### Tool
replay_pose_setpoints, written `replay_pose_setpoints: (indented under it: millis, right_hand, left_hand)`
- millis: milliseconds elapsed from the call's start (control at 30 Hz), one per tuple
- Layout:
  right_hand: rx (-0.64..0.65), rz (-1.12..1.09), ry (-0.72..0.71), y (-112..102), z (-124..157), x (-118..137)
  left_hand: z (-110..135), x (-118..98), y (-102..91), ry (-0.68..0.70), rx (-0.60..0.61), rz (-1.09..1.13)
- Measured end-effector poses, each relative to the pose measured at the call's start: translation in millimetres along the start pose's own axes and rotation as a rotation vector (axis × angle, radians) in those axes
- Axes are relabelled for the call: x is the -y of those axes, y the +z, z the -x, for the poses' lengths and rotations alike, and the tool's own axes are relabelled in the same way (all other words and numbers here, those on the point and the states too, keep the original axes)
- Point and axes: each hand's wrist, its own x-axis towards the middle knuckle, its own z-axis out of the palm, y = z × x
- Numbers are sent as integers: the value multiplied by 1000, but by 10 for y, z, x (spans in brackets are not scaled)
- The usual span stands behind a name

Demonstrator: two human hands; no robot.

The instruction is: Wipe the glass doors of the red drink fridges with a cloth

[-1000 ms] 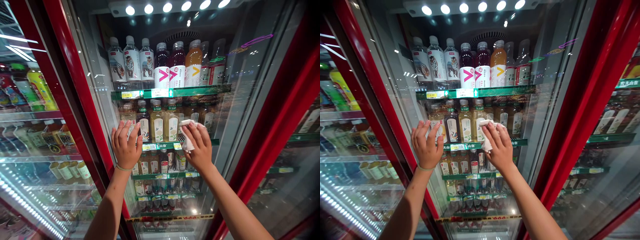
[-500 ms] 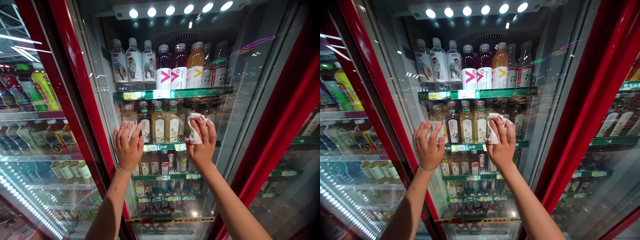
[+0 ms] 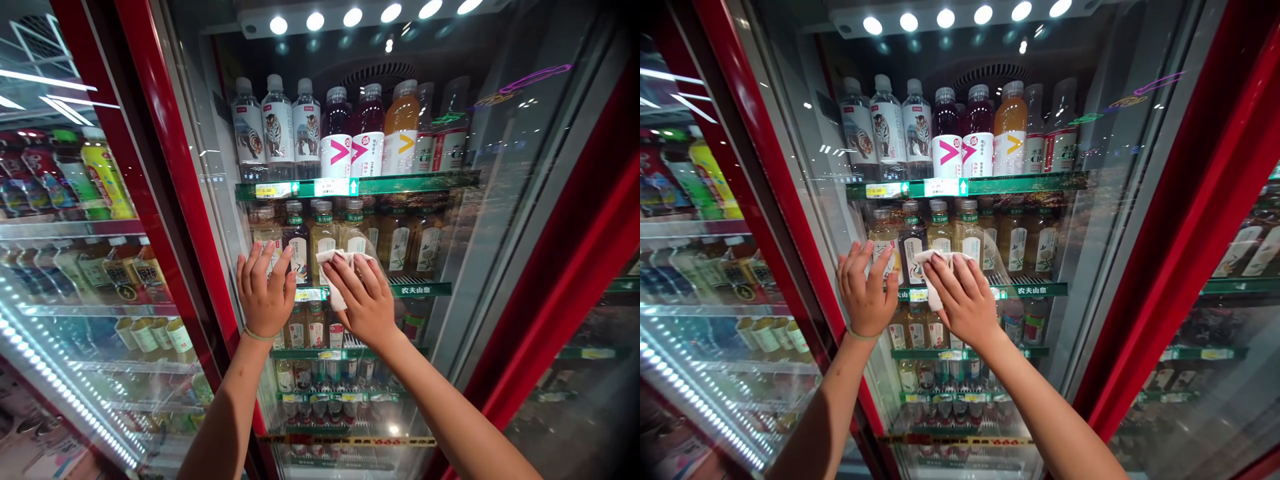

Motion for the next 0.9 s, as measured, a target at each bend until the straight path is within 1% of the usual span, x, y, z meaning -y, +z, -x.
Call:
replay_pose_setpoints:
  millis: [33, 167, 200, 267, 333, 367, 400, 500, 567, 700, 733, 800, 900]
  right_hand:
    - [-8, -2, -2, 2, 7, 4]
    - [-77, 8, 172, 20, -70, 25]
    - [-74, 10, 173, 28, -97, 47]
    - [-40, 13, 90, 44, -109, 99]
    - [-12, 13, -7, 55, -63, 135]
    - [-14, 17, -18, 58, -33, 142]
    - [-23, 22, 0, 60, -10, 145]
    - [-58, 41, 137, 68, -19, 152]
    - [-59, 44, 171, 77, -52, 172]
    - [-26, 23, 31, 82, 15, 168]
    - [-26, 21, 21, 77, 45, 147]
    - [-46, 23, 79, 64, 64, 103]
    - [-87, 29, 234, 54, -28, 93]
  left_hand:
    - [-2, -1, 1, 2, -4, -1]
    - [-11, -4, 3, 5, -22, -7]
    - [-12, -3, 2, 7, -25, -9]
    - [-14, 1, 0, 13, -24, -9]
    - [-12, 7, -1, 16, -20, -7]
    - [-11, 9, 0, 15, -18, -6]
    - [-10, 10, 1, 14, -17, -5]
    - [-7, 8, 4, 7, -17, -2]
    - [-9, 5, 2, 5, -18, 1]
    - [-14, 0, -6, 3, -10, 11]
    - [-16, -1, -6, 2, -9, 12]
    - [-19, -5, -6, 3, -11, 10]
    - [-23, -10, -9, 4, -12, 4]
